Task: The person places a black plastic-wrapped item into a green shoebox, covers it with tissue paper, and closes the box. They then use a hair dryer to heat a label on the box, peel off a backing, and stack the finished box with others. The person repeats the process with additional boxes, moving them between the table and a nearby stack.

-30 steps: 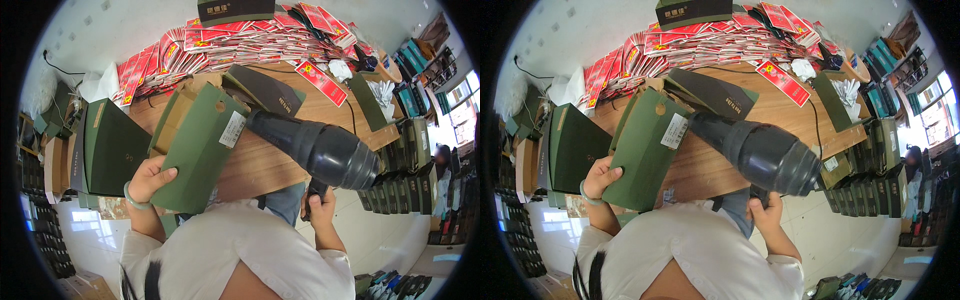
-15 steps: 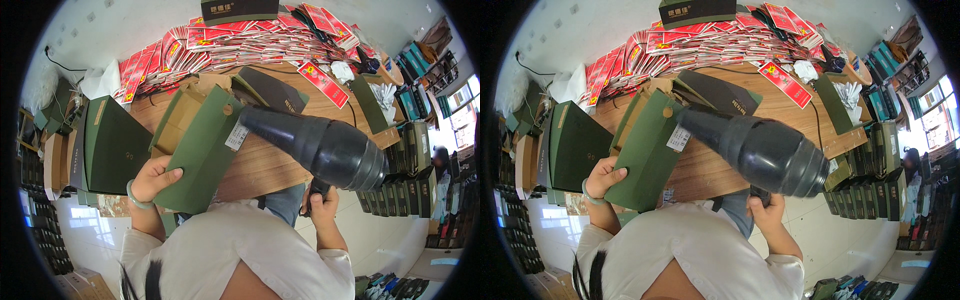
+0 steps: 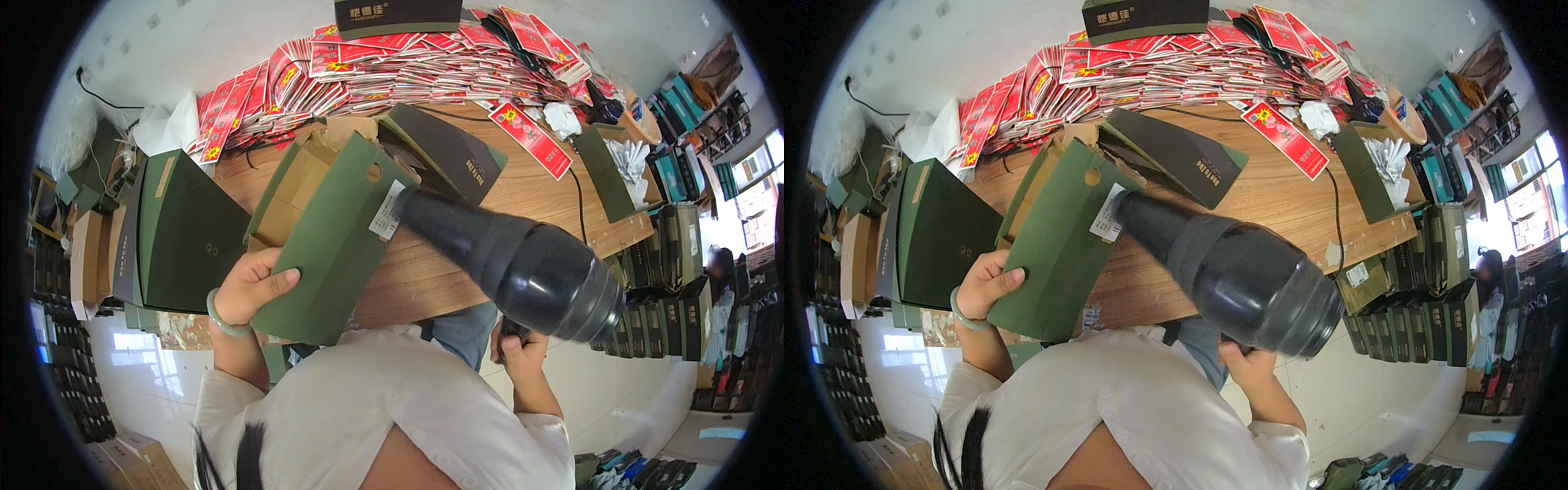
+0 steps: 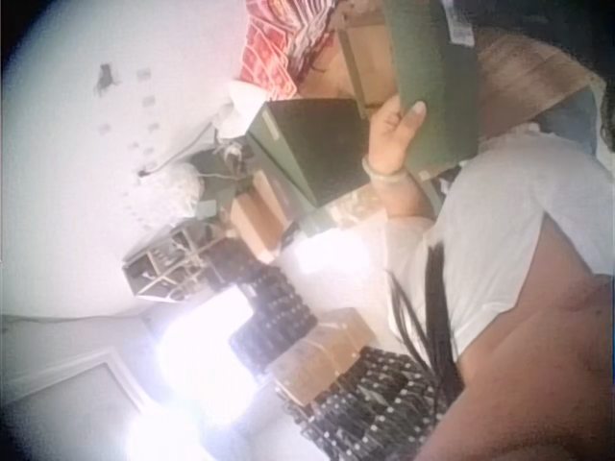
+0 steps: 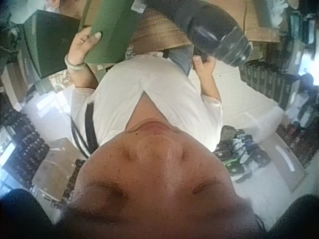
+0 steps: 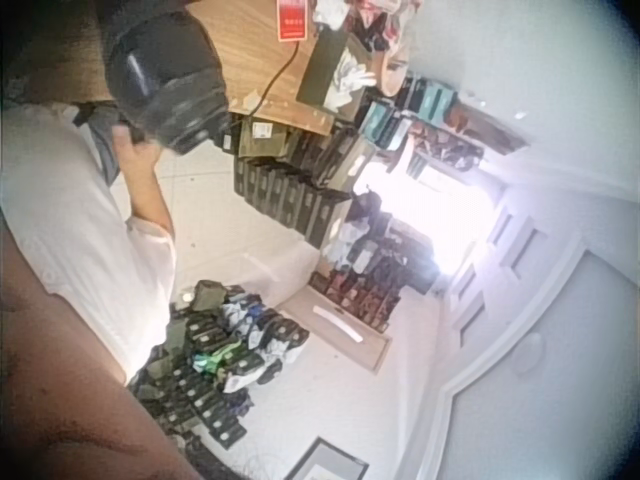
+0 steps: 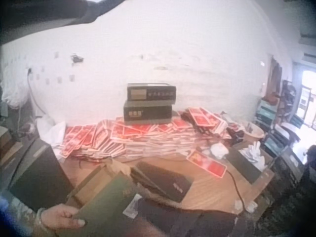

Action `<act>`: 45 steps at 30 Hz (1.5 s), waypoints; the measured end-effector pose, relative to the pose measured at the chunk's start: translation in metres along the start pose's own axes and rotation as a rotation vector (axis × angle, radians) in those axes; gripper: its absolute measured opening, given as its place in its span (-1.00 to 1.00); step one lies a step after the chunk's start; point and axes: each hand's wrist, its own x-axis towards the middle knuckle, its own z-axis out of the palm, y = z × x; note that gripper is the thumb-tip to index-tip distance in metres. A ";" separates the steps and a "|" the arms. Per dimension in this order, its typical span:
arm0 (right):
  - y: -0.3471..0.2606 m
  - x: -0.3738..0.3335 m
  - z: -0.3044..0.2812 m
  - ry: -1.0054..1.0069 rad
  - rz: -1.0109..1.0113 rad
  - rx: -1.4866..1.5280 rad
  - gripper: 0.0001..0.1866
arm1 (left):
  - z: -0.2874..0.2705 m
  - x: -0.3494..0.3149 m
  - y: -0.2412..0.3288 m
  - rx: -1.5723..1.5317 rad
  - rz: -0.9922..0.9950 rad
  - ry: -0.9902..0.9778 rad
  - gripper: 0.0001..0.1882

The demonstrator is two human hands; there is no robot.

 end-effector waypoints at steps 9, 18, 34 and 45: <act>0.008 -0.015 0.004 -0.003 0.011 0.110 -0.35 | -0.006 -0.001 -0.002 0.018 0.010 0.008 -0.71; 0.038 -0.036 -0.009 0.033 0.027 -0.027 -0.35 | -0.011 -0.003 -0.004 -0.010 0.054 0.058 -0.69; 0.003 -0.004 -0.001 0.019 0.111 0.062 -0.46 | -0.016 -0.006 -0.006 -0.021 0.070 0.087 -0.71; -0.011 0.018 0.004 0.036 0.077 0.082 -0.44 | -0.015 -0.011 -0.007 -0.036 0.068 0.075 -0.71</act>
